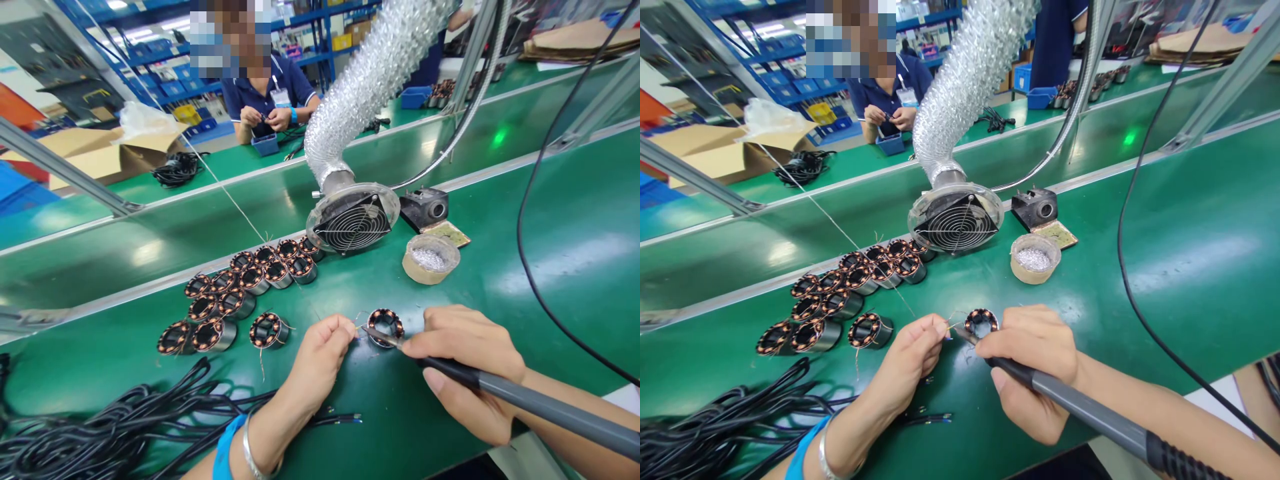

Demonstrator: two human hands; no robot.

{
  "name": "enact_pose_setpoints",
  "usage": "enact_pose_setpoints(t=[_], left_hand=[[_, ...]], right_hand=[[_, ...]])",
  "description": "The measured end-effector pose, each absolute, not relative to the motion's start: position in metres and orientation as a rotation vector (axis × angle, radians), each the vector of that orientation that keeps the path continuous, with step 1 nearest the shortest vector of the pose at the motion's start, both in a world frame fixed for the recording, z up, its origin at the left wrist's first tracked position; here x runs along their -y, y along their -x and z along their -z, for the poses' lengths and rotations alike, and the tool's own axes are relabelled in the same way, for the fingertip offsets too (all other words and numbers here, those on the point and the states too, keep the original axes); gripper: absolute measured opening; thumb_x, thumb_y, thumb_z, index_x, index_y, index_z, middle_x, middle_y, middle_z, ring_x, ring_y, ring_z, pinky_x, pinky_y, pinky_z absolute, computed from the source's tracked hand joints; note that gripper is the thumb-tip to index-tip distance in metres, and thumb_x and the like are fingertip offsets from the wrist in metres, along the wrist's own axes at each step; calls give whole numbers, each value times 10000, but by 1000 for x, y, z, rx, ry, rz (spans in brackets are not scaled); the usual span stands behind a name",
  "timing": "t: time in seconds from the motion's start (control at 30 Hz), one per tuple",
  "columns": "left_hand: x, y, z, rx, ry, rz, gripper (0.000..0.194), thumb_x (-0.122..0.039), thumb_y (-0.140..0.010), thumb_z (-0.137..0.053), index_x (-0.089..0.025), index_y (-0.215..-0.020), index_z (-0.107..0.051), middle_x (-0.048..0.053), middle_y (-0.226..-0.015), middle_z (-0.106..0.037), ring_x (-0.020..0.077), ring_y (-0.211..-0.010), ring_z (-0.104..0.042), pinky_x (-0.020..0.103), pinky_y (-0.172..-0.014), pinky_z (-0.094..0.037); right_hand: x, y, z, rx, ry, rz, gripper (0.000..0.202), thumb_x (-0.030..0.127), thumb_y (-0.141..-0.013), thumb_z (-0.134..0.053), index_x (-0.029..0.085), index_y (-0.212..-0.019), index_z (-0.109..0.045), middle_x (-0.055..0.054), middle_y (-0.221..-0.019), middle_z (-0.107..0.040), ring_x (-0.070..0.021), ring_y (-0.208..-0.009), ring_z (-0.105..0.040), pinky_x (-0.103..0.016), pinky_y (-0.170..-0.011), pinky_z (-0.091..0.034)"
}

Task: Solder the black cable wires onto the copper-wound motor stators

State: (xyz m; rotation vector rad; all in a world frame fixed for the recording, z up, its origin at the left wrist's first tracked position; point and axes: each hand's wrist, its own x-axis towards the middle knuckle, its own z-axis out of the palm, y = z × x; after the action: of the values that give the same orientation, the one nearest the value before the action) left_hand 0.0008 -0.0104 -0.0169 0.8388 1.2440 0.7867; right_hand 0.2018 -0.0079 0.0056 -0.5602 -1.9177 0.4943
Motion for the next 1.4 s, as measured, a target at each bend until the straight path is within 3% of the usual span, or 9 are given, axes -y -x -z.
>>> enact_pose_setpoints(t=[0.47, 0.77, 1.4], left_hand=[[10, -2, 17, -1257, -845, -777, 364, -502, -717, -657, -183, -673, -487, -128, -474, -241, 47, -435, -133, 200, -411, -102], [11, 0, 18, -1247, -849, -782, 354, -489, -722, -656, -182, -671, -490, -125, -482, -241, 50, -443, -127, 199, -418, -107], [11, -1, 16, -1245, -835, -780, 399, -528, -715, -682, -183, -662, -489, -125, -476, -237, 49, -439, -127, 202, -424, -109]], right_hand=[[5, -201, -7, 1934, 549, -468, 247, 98, -752, -457, 173, -916, -626, 20, -547, -487, -119, -433, -407, -281, -458, -307], [9, -205, -8, 2067, 534, -447, 239, 72, -742, -431, 170, -808, -638, -6, -562, -489, -139, -475, -403, -313, -516, -273], [0, -204, -12, 2182, 365, -273, 288, 67, -672, -439, 164, -862, -632, 0, -508, -476, -144, -462, -326, -320, -482, -227]])
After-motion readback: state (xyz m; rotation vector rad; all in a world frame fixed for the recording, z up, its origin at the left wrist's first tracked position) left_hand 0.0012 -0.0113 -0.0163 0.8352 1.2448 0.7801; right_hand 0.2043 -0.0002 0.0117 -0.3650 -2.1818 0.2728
